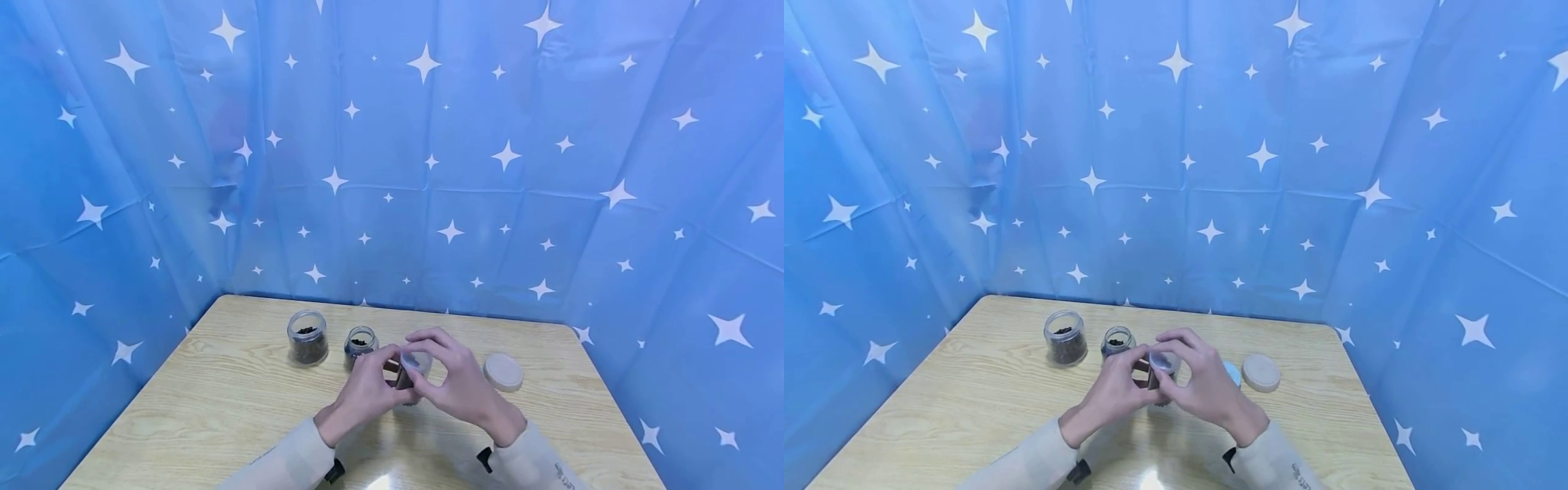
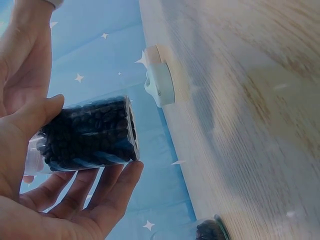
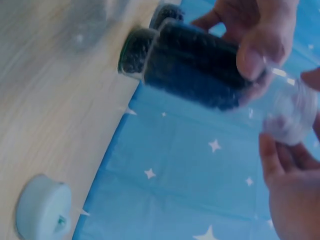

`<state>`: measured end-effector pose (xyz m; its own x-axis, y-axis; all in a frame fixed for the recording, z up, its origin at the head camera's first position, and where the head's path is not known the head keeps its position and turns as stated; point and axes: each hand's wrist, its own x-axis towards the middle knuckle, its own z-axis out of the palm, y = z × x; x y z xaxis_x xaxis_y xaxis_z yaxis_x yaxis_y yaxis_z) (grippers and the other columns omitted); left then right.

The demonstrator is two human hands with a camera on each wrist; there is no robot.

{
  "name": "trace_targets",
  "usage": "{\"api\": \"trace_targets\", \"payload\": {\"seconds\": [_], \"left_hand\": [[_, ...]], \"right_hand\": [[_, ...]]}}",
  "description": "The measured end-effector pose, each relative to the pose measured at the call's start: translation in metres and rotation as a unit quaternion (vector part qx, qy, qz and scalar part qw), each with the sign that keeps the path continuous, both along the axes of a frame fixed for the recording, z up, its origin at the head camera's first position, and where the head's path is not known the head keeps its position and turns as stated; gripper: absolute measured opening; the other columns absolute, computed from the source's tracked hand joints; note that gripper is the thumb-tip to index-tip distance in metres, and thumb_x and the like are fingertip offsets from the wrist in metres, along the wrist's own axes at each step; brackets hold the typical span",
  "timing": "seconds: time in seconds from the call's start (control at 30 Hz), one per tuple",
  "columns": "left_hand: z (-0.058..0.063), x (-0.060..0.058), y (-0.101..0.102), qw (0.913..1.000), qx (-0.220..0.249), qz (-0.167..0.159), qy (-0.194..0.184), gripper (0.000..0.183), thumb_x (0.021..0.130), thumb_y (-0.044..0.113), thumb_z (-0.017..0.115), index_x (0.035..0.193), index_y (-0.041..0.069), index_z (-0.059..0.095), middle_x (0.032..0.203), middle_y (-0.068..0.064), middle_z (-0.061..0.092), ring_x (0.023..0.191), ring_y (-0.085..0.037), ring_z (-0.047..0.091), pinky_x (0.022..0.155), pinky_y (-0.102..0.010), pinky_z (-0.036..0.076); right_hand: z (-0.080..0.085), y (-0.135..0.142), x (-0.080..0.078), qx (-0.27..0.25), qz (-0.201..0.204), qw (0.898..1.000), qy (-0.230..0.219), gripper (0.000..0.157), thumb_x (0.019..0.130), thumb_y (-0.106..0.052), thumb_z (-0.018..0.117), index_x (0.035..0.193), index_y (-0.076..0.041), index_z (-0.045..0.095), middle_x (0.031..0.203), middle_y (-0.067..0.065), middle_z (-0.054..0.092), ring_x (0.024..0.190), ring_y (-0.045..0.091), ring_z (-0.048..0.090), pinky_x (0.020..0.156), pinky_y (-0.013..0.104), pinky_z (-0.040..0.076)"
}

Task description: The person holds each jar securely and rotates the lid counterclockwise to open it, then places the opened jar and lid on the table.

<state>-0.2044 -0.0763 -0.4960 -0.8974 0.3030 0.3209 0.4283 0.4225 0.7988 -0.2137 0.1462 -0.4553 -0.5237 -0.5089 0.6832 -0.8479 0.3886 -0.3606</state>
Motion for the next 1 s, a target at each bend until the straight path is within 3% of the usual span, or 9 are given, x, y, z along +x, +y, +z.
{"api": "trace_targets", "payload": {"seconds": [0.23,0.4,0.8,1.0], "left_hand": [[0.0,0.002,0.001,0.9999,0.007,-0.009,0.004,0.048,0.09,0.03,0.102,0.131,0.02,0.078,0.125,-0.001,0.086,0.112,-0.024,0.087,0.088,-0.028,0.071],[0.0,0.002,0.002,0.9999,0.002,-0.008,0.008,0.048,0.089,0.032,0.103,0.128,0.022,0.078,0.124,-0.002,0.087,0.108,-0.022,0.087,0.087,-0.025,0.07],[-0.002,0.001,0.001,1.0,0.004,-0.006,-0.004,0.049,0.088,0.033,0.104,0.127,0.023,0.077,0.126,-0.002,0.086,0.111,-0.027,0.087,0.086,-0.023,0.068],[-0.001,0.001,0.002,1.0,0.001,-0.005,-0.001,0.042,0.088,0.033,0.104,0.117,0.025,0.076,0.123,0.001,0.086,0.111,-0.028,0.088,0.086,-0.024,0.069]], "right_hand": [[0.01,0.01,-0.009,0.023,0.07,0.997,-0.029,0.048,0.093,0.006,0.087,0.135,-0.017,0.082,0.144,0.007,0.078,0.132,0.029,0.078,0.115,0.043,0.066],[0.012,0.014,-0.013,0.024,0.095,0.994,-0.038,0.051,0.091,0.009,0.085,0.135,-0.017,0.081,0.144,0.006,0.079,0.133,0.029,0.077,0.117,0.042,0.064],[0.012,0.015,-0.014,0.028,0.081,0.996,-0.029,0.052,0.091,0.006,0.085,0.137,-0.017,0.081,0.144,0.006,0.078,0.134,0.028,0.076,0.116,0.042,0.065],[0.013,0.017,-0.013,0.019,0.064,0.997,-0.029,0.05,0.094,0.004,0.086,0.139,-0.019,0.08,0.145,0.0,0.077,0.134,0.026,0.077,0.115,0.042,0.065]]}}
